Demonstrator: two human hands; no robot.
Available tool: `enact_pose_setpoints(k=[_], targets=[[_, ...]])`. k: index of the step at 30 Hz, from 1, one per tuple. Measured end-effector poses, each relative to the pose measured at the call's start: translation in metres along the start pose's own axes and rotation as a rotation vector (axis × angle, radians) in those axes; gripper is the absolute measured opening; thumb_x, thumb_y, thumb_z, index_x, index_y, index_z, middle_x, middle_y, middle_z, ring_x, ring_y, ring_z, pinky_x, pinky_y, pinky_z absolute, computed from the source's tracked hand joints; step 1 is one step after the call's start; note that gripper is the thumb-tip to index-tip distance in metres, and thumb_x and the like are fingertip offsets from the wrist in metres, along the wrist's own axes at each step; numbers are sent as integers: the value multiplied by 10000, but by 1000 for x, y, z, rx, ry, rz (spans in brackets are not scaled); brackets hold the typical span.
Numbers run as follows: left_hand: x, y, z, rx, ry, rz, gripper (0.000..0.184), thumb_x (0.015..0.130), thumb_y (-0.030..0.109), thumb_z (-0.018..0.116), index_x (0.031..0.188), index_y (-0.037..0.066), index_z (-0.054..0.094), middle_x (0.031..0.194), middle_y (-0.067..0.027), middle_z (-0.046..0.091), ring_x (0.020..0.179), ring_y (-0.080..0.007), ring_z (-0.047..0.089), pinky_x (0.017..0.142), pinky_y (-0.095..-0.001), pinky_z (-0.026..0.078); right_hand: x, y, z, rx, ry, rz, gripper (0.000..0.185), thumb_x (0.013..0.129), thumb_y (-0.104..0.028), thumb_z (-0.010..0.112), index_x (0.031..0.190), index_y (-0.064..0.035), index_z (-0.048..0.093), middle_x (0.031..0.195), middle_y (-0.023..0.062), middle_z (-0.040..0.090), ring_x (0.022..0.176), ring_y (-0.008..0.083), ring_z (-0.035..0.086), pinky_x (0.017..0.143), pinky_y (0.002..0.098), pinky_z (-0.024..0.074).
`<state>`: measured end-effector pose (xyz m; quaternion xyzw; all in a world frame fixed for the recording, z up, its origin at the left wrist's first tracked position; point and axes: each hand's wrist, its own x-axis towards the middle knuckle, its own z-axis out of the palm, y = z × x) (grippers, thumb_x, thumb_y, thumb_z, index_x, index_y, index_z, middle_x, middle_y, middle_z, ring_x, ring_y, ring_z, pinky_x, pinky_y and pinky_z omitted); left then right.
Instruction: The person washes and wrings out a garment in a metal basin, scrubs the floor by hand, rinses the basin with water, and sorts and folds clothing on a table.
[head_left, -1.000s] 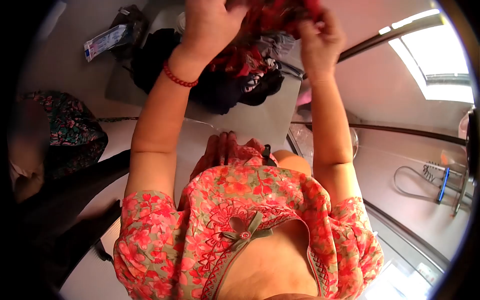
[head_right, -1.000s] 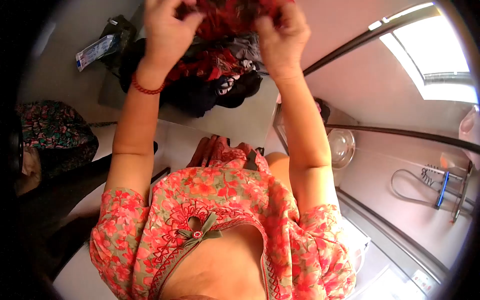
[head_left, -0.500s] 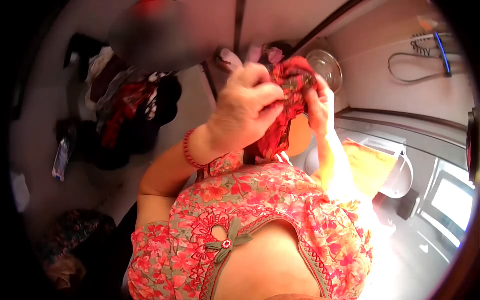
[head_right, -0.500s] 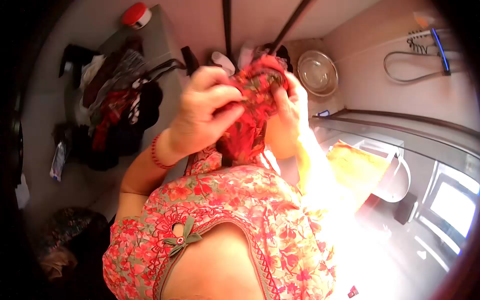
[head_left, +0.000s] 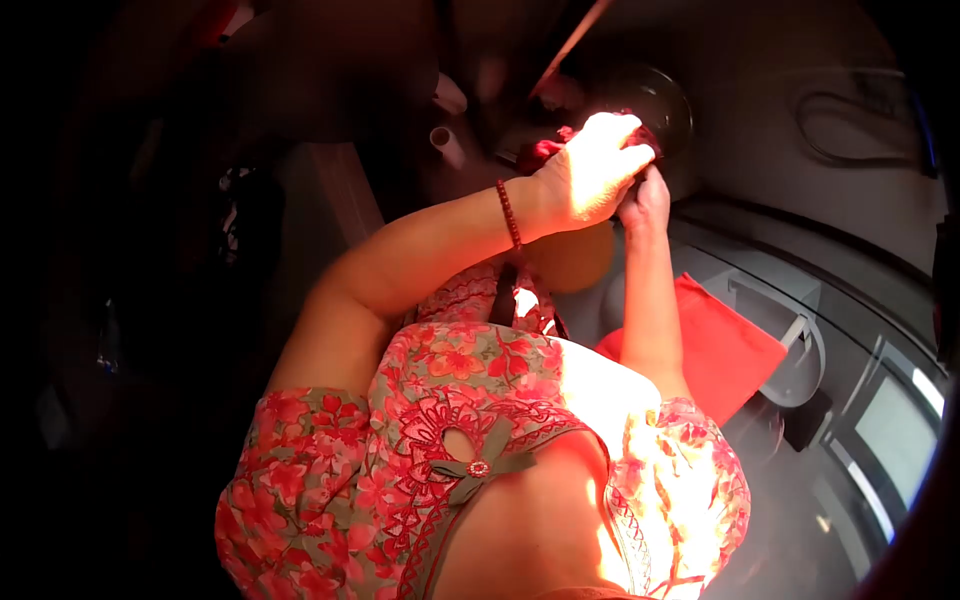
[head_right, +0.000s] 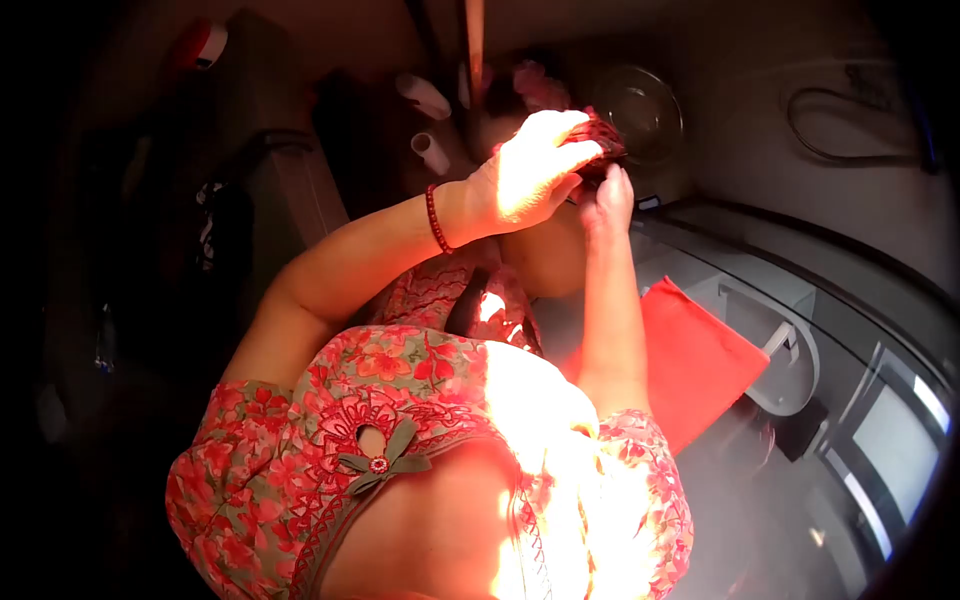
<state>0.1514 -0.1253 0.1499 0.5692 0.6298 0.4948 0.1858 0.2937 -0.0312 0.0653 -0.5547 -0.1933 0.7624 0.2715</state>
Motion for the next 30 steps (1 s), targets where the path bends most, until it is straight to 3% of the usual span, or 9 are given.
enact_pose_setpoints(k=[4,6,8,12,16,18,23,28,30], targets=[[-39,3,-8,-111,-11,44,303,683,-16,666,974,23,590,1096,-211,544,989,-377,533,832,-390,478,17,2,15,112,232,209,380,911,-173,496,1176,97,461,1235,202,499,1081,359,529,904,455,466],[-58,12,-11,-213,-191,-147,215,728,12,649,933,16,582,1016,-188,558,942,-345,549,799,-391,481,0,12,6,-158,171,21,404,893,-165,544,1201,79,448,1266,233,450,1111,361,510,892,442,477],[-72,18,-22,-93,-320,-146,107,783,59,614,883,39,584,905,-134,576,854,-308,572,758,-371,487,-50,20,8,-296,-42,4,311,882,-146,591,1116,51,534,1068,164,593,947,254,602,773,329,523],[-96,14,-101,-251,-114,-2,60,786,41,611,845,33,605,806,-80,604,792,-266,603,678,-345,498,-142,78,30,-352,-440,-32,205,901,-92,577,1065,31,571,950,88,623,813,152,613,731,269,511],[-120,5,-215,265,183,27,130,764,66,655,884,51,607,906,-66,602,809,-248,598,695,-346,477,-176,102,94,-700,-680,-213,253,876,29,538,1128,42,555,1022,83,601,856,116,589,732,225,463],[-114,0,-240,468,241,38,133,767,102,647,890,74,604,962,-52,594,862,-236,591,727,-373,463,-163,92,119,-817,-636,-675,367,855,49,552,1218,40,499,1177,109,529,907,112,566,751,215,442],[-107,-41,-235,868,173,178,600,706,93,708,1251,20,467,1311,-218,364,1157,-361,396,916,-485,299,-138,58,157,-1350,-544,-1341,694,790,-124,712,1373,-41,345,1398,162,353,1199,289,456,867,355,482],[-103,-30,-229,982,170,285,717,730,149,714,1356,41,381,1372,-279,281,1210,-426,324,881,-546,307,-144,66,173,-1373,-571,-1304,850,735,-242,771,1416,-99,282,1420,187,296,1267,361,369,930,448,442],[-103,2,-236,591,-85,98,768,757,172,695,1405,49,303,1386,-312,242,1221,-450,303,859,-569,319,-143,72,174,-1445,-571,-1305,869,733,-227,771,1427,-108,263,1421,191,286,1268,369,366,940,452,436]])
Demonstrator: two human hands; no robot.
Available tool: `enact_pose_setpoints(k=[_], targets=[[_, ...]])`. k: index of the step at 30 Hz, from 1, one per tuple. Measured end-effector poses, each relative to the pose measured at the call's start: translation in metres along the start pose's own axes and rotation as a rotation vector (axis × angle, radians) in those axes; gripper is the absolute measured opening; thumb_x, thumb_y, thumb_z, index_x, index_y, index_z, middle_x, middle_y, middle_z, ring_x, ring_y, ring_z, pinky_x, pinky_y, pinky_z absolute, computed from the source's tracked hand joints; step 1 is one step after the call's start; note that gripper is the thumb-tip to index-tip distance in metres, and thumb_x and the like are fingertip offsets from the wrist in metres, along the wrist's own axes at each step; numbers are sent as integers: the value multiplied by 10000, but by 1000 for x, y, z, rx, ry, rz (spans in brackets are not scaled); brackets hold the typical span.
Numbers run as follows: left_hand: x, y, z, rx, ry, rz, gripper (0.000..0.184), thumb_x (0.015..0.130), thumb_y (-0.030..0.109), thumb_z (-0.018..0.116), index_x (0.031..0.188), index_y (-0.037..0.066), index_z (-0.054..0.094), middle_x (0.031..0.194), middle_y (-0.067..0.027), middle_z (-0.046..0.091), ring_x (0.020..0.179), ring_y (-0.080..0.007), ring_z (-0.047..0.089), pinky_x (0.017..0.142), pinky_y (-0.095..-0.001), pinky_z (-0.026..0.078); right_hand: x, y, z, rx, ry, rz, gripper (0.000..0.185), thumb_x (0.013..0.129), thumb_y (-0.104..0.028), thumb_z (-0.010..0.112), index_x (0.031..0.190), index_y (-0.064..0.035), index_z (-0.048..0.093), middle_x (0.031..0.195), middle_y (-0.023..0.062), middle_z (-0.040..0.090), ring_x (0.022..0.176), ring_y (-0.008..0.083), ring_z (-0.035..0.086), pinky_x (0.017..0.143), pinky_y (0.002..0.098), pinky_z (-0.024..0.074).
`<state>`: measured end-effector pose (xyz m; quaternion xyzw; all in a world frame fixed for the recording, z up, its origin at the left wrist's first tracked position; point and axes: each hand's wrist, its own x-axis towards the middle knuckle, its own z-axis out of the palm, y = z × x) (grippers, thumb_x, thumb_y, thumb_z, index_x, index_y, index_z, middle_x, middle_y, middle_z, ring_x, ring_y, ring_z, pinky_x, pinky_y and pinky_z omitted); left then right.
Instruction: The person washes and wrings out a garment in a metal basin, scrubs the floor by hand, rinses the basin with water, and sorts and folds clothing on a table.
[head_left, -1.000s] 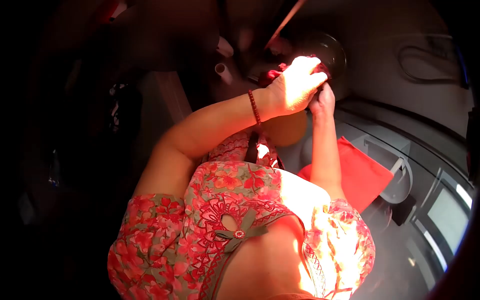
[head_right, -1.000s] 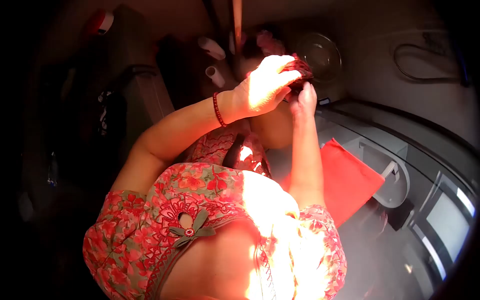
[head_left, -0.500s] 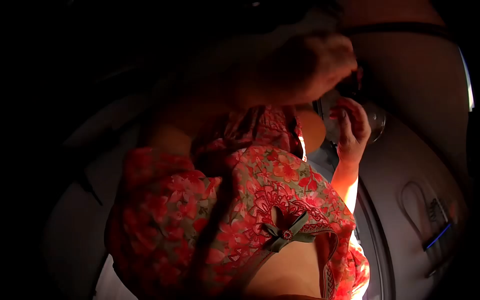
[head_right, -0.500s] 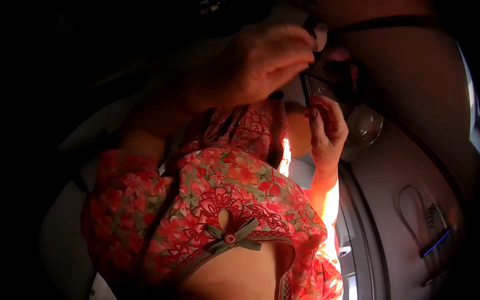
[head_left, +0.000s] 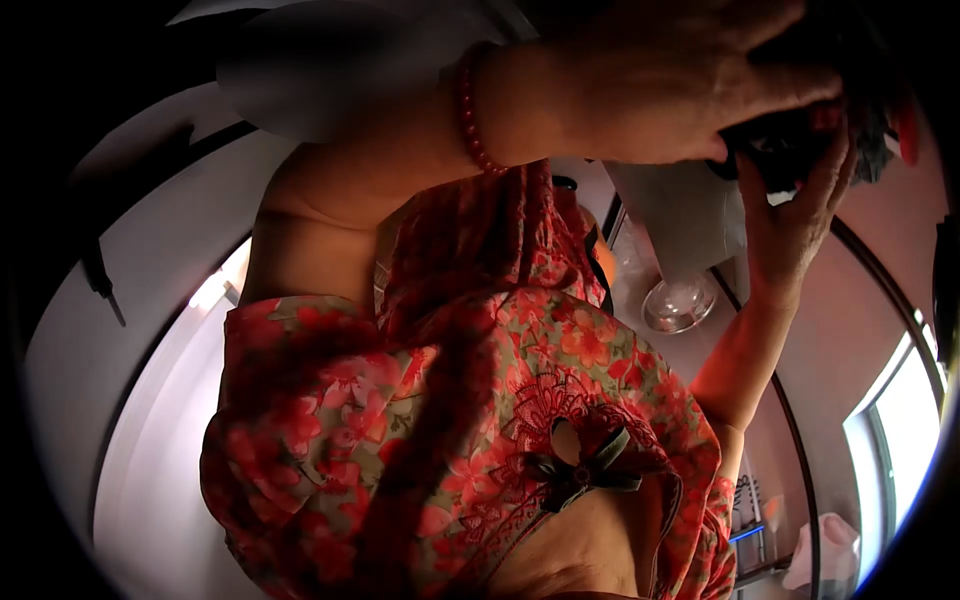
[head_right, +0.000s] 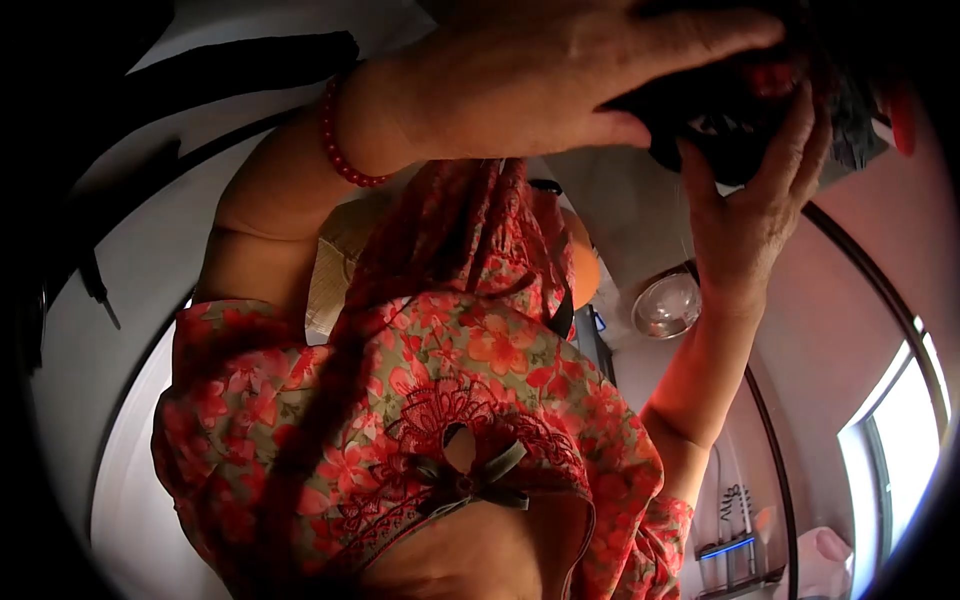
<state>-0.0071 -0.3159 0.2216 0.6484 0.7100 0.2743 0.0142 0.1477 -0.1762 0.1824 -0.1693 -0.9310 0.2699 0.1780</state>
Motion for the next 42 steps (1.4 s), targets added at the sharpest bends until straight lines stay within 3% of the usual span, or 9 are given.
enact_pose_setpoints(k=[6,9,13,15,17,20,30,35,42], targets=[[-14,7,16,51,182,62,655,762,132,637,1349,28,367,1323,-265,341,1119,-392,386,714,-541,423,-21,-10,-2,-42,5,140,896,634,-151,779,1394,-107,307,1345,210,329,1209,405,391,956,478,414],[-9,16,21,23,195,-1,378,796,199,574,1136,42,519,1099,-147,484,956,-277,432,646,-496,431,-17,-11,1,-52,31,140,815,609,-103,756,1329,-88,375,1305,189,358,1161,373,424,937,457,428],[-4,15,25,-168,176,31,298,757,139,627,1033,44,568,1023,-137,540,894,-287,494,633,-453,456,-18,6,3,4,10,141,615,594,-44,715,1169,-50,496,1186,170,455,1049,332,466,863,445,438],[15,14,41,139,180,128,120,791,207,560,886,144,599,977,-7,534,908,-209,513,673,-434,414,-18,29,5,-15,36,69,561,591,-27,704,1120,-45,516,1130,169,486,1024,329,468,845,444,434],[34,23,63,204,98,107,216,744,292,560,914,166,602,1102,-9,517,1062,-186,492,836,-488,344,-7,52,-12,-27,69,-14,498,585,-4,692,1058,-41,538,1044,173,527,991,340,474,821,446,430],[61,32,59,150,15,92,186,762,194,575,929,114,593,1094,-83,537,924,-235,547,891,-502,349,1,80,-35,-15,117,-13,499,585,-7,704,1055,-34,538,1057,188,518,960,373,501,779,445,456],[107,50,41,26,-176,-193,453,682,223,724,1083,94,557,942,-52,483,905,-237,480,844,-423,313,16,88,-74,258,-62,171,452,614,-9,672,1035,-49,512,1153,193,491,1024,350,524,791,385,470],[133,56,13,217,-22,-146,306,731,197,687,1013,137,586,965,-34,493,951,-237,479,845,-421,318,31,92,-101,273,66,199,527,648,-14,665,1143,-49,489,1286,250,409,1143,427,452,949,440,403],[149,15,45,316,-453,-312,652,741,-41,564,1345,155,414,1330,-145,401,1122,-358,465,839,-525,407,53,159,-83,-96,-85,270,749,643,-37,702,1320,-205,427,1335,215,369,1144,444,399,909,463,443]])
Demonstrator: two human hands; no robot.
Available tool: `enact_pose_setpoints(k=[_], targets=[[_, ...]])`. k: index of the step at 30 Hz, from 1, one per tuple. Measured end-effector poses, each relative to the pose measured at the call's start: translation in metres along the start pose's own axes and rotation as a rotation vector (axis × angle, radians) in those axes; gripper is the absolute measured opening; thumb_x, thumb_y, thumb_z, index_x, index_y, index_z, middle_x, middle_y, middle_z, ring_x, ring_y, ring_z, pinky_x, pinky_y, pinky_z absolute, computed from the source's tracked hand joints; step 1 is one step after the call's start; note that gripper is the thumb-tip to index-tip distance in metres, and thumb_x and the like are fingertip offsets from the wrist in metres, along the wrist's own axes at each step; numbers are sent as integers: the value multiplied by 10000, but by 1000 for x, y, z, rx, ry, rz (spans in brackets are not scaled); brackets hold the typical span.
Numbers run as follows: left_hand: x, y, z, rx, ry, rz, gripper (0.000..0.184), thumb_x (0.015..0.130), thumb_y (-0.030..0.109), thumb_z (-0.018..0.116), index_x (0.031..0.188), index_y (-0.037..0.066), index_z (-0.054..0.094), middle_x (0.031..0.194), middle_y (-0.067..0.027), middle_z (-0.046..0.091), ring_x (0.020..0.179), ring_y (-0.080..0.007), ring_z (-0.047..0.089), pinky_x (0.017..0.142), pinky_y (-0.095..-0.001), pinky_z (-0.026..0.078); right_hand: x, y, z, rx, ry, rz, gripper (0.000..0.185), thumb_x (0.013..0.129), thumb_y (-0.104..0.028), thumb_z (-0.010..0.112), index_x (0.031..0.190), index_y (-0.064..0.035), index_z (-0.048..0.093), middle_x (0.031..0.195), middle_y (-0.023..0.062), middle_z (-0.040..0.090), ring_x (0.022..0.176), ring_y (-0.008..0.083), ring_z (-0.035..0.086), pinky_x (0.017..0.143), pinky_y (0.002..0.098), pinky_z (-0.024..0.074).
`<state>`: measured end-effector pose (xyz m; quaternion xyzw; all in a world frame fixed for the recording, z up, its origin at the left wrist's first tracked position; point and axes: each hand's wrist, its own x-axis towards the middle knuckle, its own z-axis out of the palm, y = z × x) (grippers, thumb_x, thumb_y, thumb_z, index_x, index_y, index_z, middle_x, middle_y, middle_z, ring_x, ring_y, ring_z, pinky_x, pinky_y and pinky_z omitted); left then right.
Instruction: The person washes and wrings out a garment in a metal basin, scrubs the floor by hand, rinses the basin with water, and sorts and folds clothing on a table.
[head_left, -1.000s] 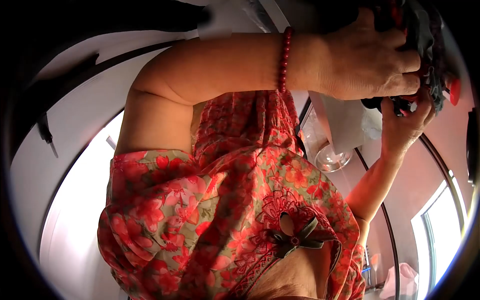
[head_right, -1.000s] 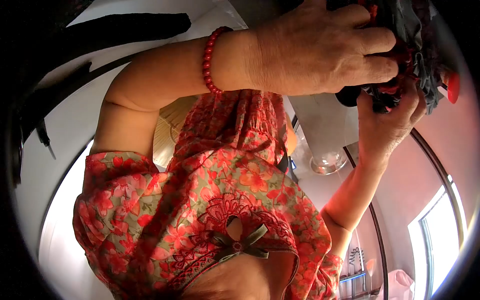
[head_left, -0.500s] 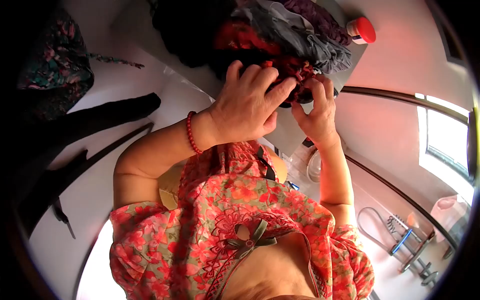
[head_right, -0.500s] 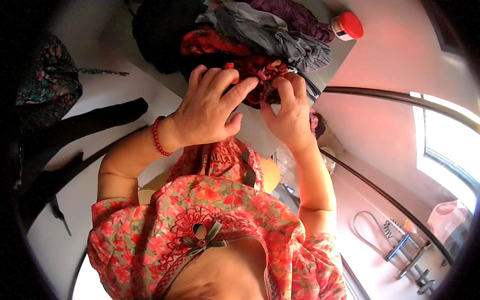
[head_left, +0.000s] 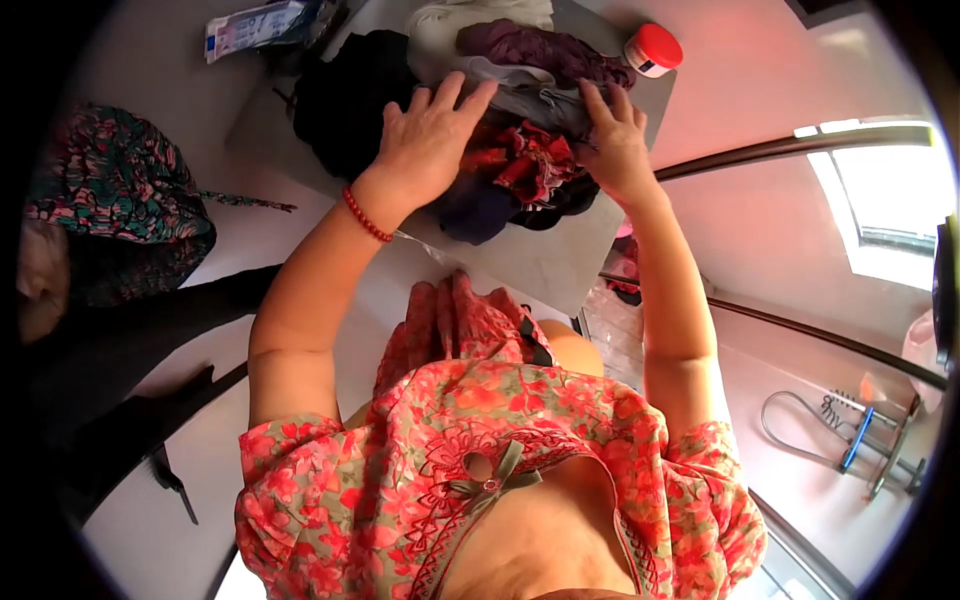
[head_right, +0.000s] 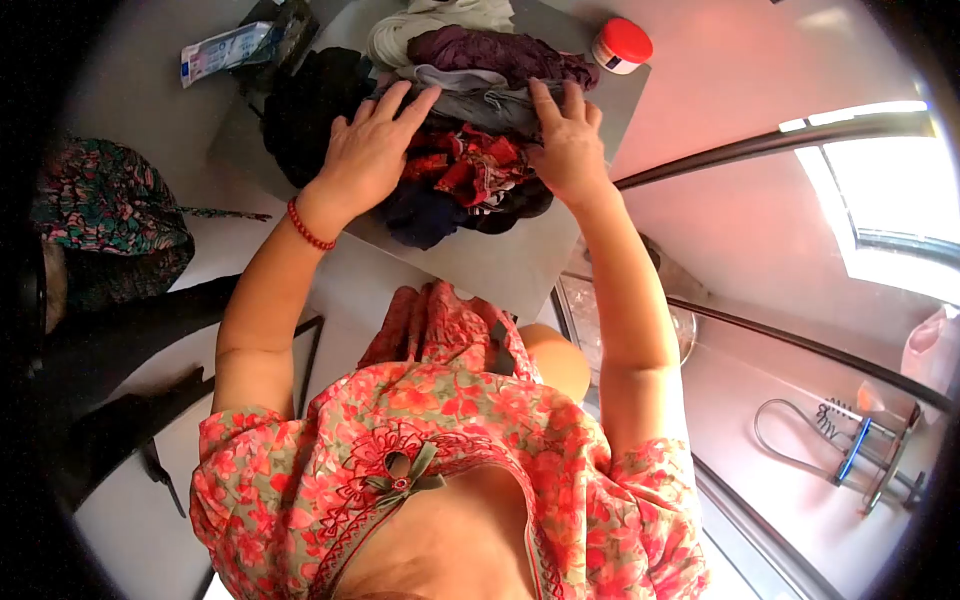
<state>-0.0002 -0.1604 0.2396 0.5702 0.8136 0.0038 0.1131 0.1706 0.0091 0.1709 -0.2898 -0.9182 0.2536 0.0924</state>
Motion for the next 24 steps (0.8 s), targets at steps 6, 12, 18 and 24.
enact_pose_setpoints(k=[6,12,18,24], targets=[[15,0,14,29,57,55,453,752,-10,572,1187,107,525,1165,-110,495,1018,-335,533,751,-461,461,0,11,5,-36,113,25,526,593,-83,716,1094,-121,558,1078,149,493,992,392,455,866,451,433],[26,10,3,17,180,199,129,758,64,612,871,83,552,895,-57,533,858,-272,576,648,-399,471,0,28,-10,-14,282,-48,493,546,-35,739,1007,-106,580,1046,135,495,978,367,461,837,435,431],[50,8,-56,-31,589,334,114,751,88,671,860,94,636,879,-70,630,794,-254,618,660,-333,501,9,21,-46,325,443,14,430,633,-143,791,1021,-62,624,1039,126,500,979,287,518,806,396,476],[73,43,-103,-41,1056,670,222,616,-19,710,798,41,597,794,-105,594,726,-299,576,644,-351,481,-19,2,-35,1234,145,275,721,699,-258,806,1278,-3,459,1311,161,426,1161,236,464,958,366,426]])
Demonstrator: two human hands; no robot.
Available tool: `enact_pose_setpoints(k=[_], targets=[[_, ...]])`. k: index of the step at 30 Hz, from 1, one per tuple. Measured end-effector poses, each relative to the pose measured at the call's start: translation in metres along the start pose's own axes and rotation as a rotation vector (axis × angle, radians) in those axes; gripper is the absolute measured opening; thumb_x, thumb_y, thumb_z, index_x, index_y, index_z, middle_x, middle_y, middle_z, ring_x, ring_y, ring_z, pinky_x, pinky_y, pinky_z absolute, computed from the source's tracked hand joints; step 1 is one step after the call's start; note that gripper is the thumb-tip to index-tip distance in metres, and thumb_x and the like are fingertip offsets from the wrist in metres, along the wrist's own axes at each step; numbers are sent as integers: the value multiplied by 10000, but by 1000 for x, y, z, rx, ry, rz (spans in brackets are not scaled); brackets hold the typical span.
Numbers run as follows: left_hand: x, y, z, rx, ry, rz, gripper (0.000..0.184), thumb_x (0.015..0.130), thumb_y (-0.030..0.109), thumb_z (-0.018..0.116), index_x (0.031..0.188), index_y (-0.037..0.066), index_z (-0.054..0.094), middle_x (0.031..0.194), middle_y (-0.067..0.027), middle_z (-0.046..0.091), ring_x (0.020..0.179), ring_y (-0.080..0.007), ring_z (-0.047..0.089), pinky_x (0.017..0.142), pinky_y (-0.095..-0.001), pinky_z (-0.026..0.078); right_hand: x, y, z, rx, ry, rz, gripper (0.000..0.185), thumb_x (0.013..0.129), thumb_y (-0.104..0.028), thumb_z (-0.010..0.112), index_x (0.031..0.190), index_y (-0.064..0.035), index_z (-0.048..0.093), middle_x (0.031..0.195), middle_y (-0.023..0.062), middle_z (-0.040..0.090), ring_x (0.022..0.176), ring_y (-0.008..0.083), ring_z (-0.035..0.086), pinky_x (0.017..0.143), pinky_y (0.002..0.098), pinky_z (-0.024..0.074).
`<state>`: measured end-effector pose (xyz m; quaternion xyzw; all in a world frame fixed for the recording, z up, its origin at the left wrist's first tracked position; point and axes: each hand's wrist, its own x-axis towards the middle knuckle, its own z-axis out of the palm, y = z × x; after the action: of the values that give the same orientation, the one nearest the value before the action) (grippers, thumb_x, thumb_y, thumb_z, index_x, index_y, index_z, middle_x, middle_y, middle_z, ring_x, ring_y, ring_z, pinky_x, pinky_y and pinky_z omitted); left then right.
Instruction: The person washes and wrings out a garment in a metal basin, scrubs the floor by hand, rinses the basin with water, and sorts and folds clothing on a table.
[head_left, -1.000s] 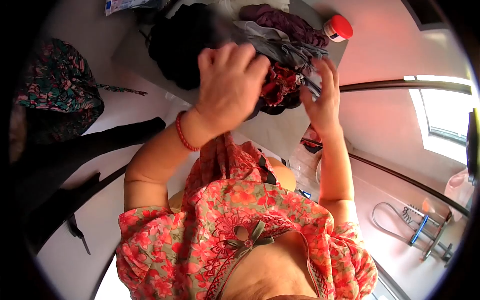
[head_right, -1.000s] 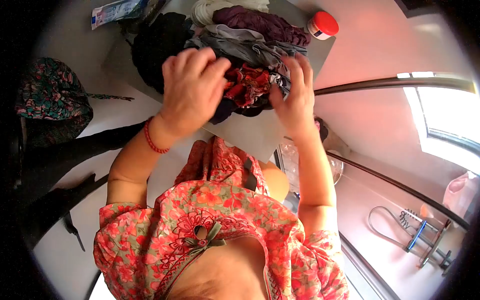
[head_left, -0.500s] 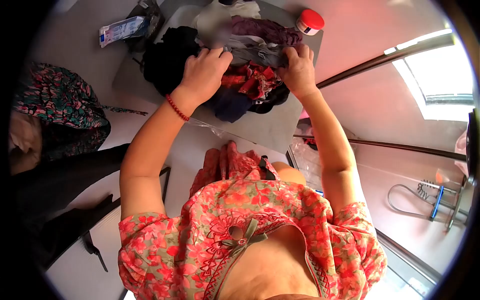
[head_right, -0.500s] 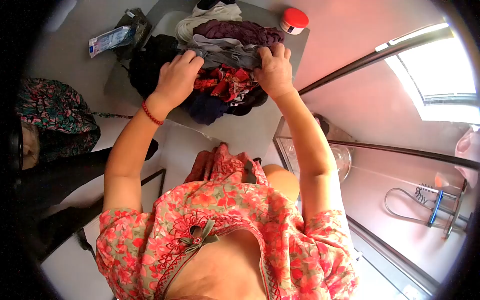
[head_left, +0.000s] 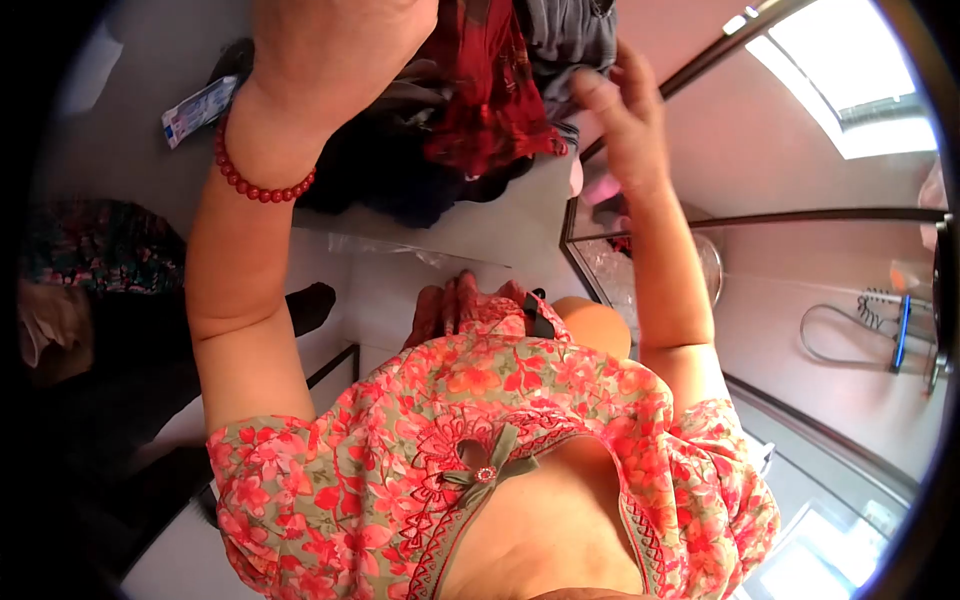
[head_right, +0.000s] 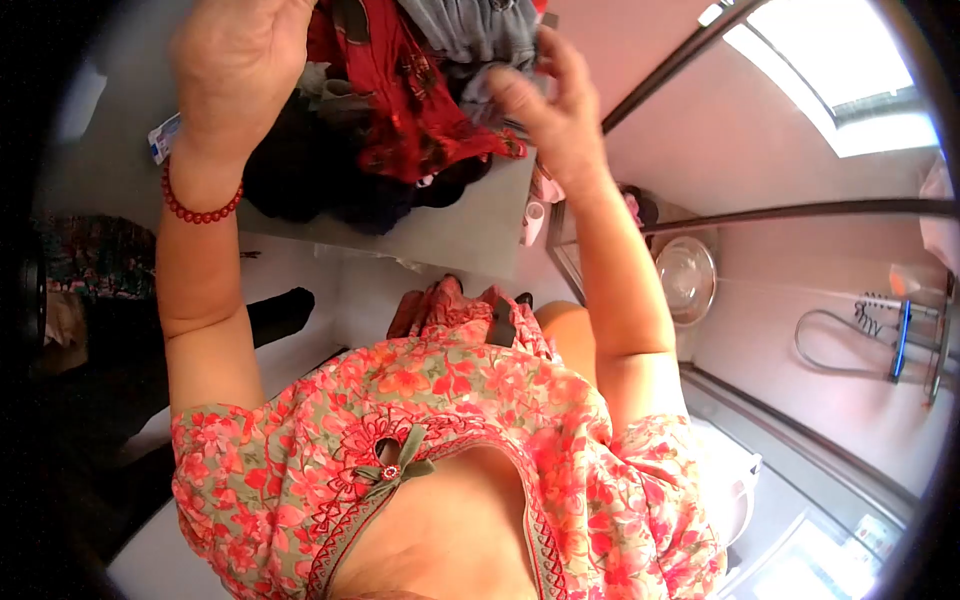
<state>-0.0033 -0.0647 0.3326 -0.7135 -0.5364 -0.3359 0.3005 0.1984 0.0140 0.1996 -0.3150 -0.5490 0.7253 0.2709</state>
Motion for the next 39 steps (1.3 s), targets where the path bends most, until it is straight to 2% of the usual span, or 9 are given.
enact_pose_setpoints(k=[2,7,12,17,31,33,36,37,39], targets=[[-8,2,8,-16,-19,-4,190,647,-14,686,805,41,595,811,-105,592,739,-295,570,634,-362,473,-18,58,6,-110,-171,37,1118,672,-309,823,1459,-35,78,1471,233,196,1365,289,219,1114,395,182],[7,26,-17,73,-315,-61,246,719,-8,709,953,50,663,929,-87,658,837,-238,631,740,-310,498,-53,28,15,345,-356,259,1228,716,-293,789,1431,-103,-192,1455,206,209,1204,290,446,889,414,484],[55,127,54,-58,-341,113,219,721,10,738,930,27,675,949,-122,634,809,-246,611,669,-331,489,-49,34,-96,1088,-569,488,850,806,-602,561,1455,-220,166,1447,89,314,1280,375,359,822,674,428],[44,177,89,-451,-390,12,233,627,76,692,853,25,668,885,-99,591,670,-199,551,541,-297,441,-89,-2,-123,1133,-44,534,509,936,-369,476,1386,-166,349,1348,46,449,1175,202,476,938,394,440],[-22,161,111,-614,-364,-157,171,629,126,595,785,54,601,790,-51,481,719,-205,515,597,-297,451,-99,33,-72,682,127,190,428,947,-277,464,1346,-159,364,1303,51,452,1166,200,475,948,354,433],[-5,146,110,-544,-404,-125,169,664,126,598,822,67,603,827,-48,482,770,-210,516,627,-302,460,-85,28,-60,61,158,-59,359,958,-223,432,1305,-157,372,1263,61,442,1165,196,467,947,340,435],[31,120,110,-449,-357,-89,143,647,109,604,786,86,578,851,-40,489,788,-217,517,651,-298,471,-58,8,-64,1148,13,125,410,953,-405,400,1300,-188,389,1259,24,455,1173,199,466,924,387,441],[41,113,113,-406,-289,-78,127,623,124,620,743,82,608,821,-35,515,772,-208,532,633,-293,485,-52,-2,-66,638,50,124,519,912,-548,401,1301,-205,402,1281,23,467,1179,225,471,904,429,445],[61,102,110,-447,-184,-79,80,669,57,599,713,0,563,783,-153,525,746,-324,547,625,-364,482,-26,-9,-73,1014,187,322,630,849,-656,429,1298,-213,423,1310,35,473,1196,252,465,889,472,452]])
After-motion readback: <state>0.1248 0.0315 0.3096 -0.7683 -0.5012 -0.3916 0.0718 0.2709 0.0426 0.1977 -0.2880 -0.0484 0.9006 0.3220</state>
